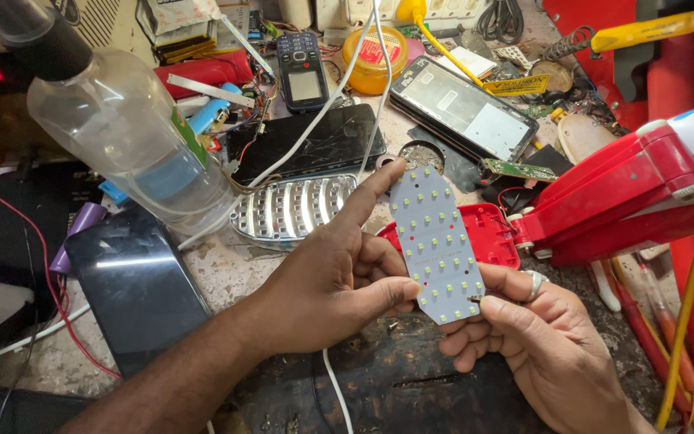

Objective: The person uses a soldering iron to work on an LED light board, then tests the board by connecting red and black wires to its terminals. The person repeatedly touches the LEDs to check for heat or continuity while the board is powered.

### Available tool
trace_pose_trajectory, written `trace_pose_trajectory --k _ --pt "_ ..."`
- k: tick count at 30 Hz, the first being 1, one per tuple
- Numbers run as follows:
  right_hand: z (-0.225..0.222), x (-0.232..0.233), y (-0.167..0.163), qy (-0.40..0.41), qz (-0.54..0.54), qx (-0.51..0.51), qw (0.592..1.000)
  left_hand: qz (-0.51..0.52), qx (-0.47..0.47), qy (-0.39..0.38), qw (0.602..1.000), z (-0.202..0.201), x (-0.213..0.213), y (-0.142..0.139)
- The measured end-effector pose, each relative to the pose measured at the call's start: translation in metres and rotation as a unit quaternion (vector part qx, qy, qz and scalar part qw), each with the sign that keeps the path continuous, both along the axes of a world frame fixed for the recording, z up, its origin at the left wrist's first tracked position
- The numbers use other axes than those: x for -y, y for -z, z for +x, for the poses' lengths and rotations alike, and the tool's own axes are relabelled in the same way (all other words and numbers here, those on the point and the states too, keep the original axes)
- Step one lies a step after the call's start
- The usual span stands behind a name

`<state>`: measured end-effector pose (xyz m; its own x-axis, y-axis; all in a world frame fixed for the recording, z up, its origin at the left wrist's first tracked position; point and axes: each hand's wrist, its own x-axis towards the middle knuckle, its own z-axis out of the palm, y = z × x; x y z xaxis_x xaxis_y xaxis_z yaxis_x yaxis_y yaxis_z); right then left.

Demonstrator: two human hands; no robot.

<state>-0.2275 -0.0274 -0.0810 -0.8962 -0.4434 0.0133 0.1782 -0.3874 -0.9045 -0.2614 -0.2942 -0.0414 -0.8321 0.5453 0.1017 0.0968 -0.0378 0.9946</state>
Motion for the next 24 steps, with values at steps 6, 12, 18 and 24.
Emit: trace_pose_trajectory --k 6,12,18,24 --pt "0.0014 -0.001 0.0032 0.018 0.042 -0.014 0.999 -0.013 -0.008 -0.009 1.0 0.0007 -0.0007 -0.0004" --pt "0.0022 -0.0023 0.0074 0.027 0.067 -0.011 0.997 -0.005 -0.013 -0.007 1.0 0.0022 -0.001 -0.0009" --pt "0.0012 -0.0021 0.0093 0.039 0.106 -0.009 0.994 -0.017 -0.015 -0.008 1.0 0.0019 -0.0003 -0.0009" --pt "0.0014 -0.0002 0.0091 0.038 0.146 -0.041 0.988 -0.004 -0.011 -0.007 1.0 0.0014 -0.0009 0.0007"
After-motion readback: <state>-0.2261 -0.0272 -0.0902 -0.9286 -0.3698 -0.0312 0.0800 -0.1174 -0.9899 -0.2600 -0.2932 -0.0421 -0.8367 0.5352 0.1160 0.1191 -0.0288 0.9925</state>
